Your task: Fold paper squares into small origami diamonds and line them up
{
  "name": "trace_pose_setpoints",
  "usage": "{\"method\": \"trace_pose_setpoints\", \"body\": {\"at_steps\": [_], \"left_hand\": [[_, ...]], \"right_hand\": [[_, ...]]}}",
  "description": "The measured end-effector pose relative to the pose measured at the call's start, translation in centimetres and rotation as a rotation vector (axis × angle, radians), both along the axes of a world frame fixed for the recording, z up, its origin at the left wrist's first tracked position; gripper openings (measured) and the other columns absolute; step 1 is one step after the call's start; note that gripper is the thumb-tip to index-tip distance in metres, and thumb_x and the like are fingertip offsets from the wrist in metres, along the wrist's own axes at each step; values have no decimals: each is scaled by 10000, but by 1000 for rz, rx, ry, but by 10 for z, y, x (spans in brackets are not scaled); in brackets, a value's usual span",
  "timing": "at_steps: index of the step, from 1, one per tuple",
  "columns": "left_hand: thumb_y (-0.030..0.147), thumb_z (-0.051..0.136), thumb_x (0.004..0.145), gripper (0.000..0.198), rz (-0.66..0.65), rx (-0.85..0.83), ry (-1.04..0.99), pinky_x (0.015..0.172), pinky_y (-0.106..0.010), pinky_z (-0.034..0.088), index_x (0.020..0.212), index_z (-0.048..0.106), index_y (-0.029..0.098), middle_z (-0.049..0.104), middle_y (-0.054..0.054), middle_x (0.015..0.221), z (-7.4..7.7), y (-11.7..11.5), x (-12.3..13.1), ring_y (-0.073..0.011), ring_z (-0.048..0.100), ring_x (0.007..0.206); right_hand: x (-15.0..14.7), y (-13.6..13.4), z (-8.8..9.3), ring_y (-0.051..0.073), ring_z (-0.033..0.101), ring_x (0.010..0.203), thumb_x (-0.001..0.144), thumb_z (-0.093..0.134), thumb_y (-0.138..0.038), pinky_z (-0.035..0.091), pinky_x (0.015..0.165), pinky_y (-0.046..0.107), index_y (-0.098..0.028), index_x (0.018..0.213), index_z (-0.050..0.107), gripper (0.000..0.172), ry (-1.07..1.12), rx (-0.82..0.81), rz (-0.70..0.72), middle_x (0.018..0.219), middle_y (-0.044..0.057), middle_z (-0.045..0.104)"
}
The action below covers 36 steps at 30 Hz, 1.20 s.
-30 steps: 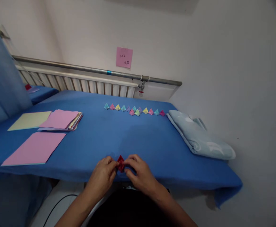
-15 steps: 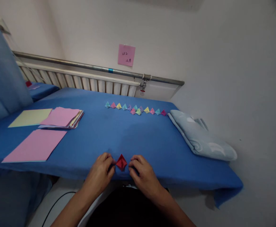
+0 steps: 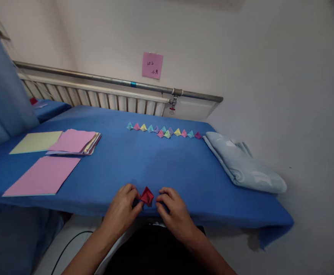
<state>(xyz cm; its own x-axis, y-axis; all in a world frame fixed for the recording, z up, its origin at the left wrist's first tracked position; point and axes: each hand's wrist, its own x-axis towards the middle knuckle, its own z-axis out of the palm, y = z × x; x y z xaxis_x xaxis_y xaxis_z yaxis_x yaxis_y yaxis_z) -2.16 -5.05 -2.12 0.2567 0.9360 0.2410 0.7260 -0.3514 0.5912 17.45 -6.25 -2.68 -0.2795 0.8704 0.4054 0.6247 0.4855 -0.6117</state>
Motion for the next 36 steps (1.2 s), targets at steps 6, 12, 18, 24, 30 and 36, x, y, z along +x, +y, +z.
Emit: {"method": "trace_pose_setpoints", "body": {"at_steps": [6,12,18,24,30,36], "left_hand": [[219,568,802,57,-28,-18,27,751,-351,444,753,572,192,562,-24,821,4,-2,10,-203,539,821],[146,568,785,59,-96,-8,-85,764,-353,446,774,548,201,567,-20,856,0,-6,20,-196,536,849],[163,477,815,75,-19,-16,-211,691,-311,443,778,531,199,543,-7,799,1,0,9,-168,538,757],[194,469,819,84,7,-8,-250,670,-293,436,838,551,198,541,-6,808,3,3,6,-155,529,728],[156,481,831,104,-88,-12,-214,696,-290,442,808,568,207,534,3,807,3,-6,11,-151,531,768],[150,520,834,132,-169,29,-97,743,-327,442,872,622,225,548,-16,860,1,-11,18,-173,531,829]], "right_hand": [[6,0,0,197,564,986,850,491,-129,463,869,347,-210,860,614,147,85,55,-96,1011,74,573],[16,-7,9,180,575,864,855,471,-119,473,779,319,-219,860,593,157,159,33,-115,878,45,595],[17,-14,13,161,571,781,840,511,-125,466,720,284,-216,915,591,142,147,-33,-62,876,32,597],[14,-7,14,161,559,841,796,458,-33,451,771,286,-222,963,574,278,101,-37,23,911,29,584],[12,13,23,155,530,903,671,426,44,440,816,293,-213,936,577,399,-35,-154,124,947,24,528],[11,24,26,150,527,893,685,434,39,433,814,296,-207,899,579,357,-151,-195,194,962,20,520]]}}
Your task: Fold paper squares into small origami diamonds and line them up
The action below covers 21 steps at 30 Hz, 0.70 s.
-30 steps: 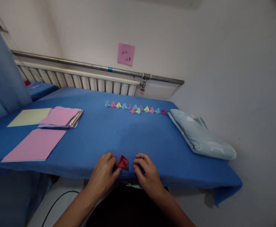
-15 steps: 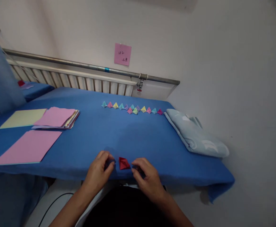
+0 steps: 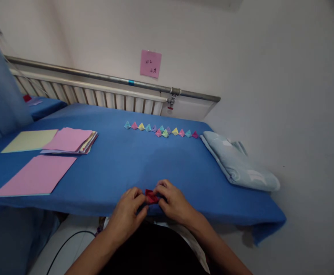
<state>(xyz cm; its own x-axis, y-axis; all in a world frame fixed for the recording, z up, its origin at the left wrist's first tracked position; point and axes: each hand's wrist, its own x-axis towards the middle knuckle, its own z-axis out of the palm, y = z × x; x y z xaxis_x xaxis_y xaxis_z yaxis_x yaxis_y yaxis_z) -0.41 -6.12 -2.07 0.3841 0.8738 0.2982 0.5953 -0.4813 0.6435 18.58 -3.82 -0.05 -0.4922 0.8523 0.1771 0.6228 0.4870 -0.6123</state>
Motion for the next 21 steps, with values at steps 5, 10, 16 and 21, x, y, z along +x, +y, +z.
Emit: {"method": "trace_pose_setpoints", "body": {"at_steps": [5,10,16,21], "left_hand": [[151,543,825,124,15,62,76,729,-339,433,860,638,222,559,-21,846,-3,2,3,-180,522,810],[189,533,854,104,19,56,172,712,-340,424,826,633,198,558,-30,823,-3,2,4,-190,521,791],[186,508,866,150,43,151,267,670,-323,398,797,639,207,560,-37,795,-5,3,8,-184,501,739],[186,487,884,169,40,168,316,666,-318,402,793,628,199,559,-37,787,-4,2,9,-182,504,734]], "right_hand": [[1,4,3,146,528,889,733,463,15,437,812,288,-202,892,582,294,-47,2,48,979,25,519],[3,8,6,140,528,873,762,489,3,438,797,273,-188,852,579,230,-71,4,99,963,25,522],[6,12,9,131,522,830,780,524,-19,434,762,258,-183,795,586,176,-87,12,147,912,13,524],[7,16,12,123,523,787,797,523,-39,435,738,256,-174,781,597,155,-103,3,185,908,18,535]]}}
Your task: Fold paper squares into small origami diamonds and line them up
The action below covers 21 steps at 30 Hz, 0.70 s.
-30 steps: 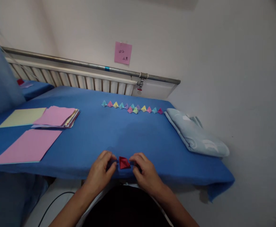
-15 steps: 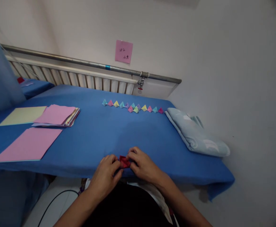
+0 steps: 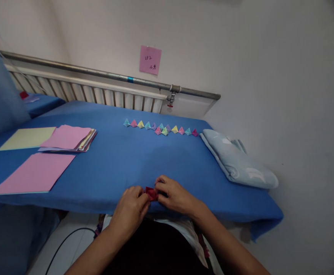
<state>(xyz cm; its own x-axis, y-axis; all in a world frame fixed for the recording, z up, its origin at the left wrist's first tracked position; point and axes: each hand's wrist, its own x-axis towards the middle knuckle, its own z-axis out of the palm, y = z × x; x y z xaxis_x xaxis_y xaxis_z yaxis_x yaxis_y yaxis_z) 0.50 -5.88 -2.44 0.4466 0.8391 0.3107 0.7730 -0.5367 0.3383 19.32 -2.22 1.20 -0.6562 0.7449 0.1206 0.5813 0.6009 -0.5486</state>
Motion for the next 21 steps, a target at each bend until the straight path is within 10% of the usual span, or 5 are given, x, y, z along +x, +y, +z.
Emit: {"method": "trace_pose_setpoints", "body": {"at_steps": [13,21], "left_hand": [[158,496,860,142,-39,-79,-197,744,-342,452,917,613,215,576,-38,881,2,-4,-5,-197,543,834],[226,453,862,167,154,-79,-480,792,-347,487,907,614,210,597,-42,899,-3,4,-27,-195,591,879]], "right_hand": [[10,-11,-2,126,511,749,672,469,19,421,689,245,-196,976,581,388,116,-51,-111,863,-2,533],[1,-42,-11,127,525,702,827,508,-116,407,637,238,-204,879,582,126,291,1,-297,804,3,555]]}}
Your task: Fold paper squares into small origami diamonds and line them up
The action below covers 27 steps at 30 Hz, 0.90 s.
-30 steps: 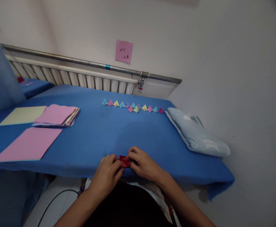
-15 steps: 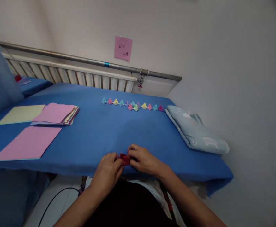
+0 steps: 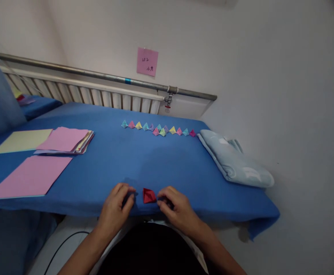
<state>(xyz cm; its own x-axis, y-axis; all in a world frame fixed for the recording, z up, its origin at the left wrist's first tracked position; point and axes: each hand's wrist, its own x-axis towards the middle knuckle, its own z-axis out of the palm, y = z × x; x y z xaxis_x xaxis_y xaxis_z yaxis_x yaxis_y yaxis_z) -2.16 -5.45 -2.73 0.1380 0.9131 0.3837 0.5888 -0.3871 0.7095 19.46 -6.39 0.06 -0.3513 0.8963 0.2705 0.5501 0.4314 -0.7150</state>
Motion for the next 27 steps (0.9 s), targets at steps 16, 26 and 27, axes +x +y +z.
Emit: {"method": "trace_pose_setpoints", "body": {"at_steps": [16,26,27], "left_hand": [[289,457,869,190,36,39,-9,800,-356,514,925,630,234,640,-32,901,-26,9,-7,-205,633,893],[282,449,849,181,-72,7,65,723,-329,510,870,617,217,622,-34,846,1,35,3,-193,624,795],[271,443,847,179,-96,-7,81,718,-324,506,862,612,215,617,-33,844,5,42,7,-190,620,788]], "right_hand": [[-4,5,0,144,552,781,864,483,-78,436,713,247,-187,849,591,154,-93,130,111,823,23,593],[18,31,7,146,582,745,863,487,-133,440,694,254,-203,855,610,142,15,229,-64,791,20,628],[23,39,8,148,586,741,858,491,-137,442,687,254,-205,849,614,141,18,236,-101,792,22,632]]}}
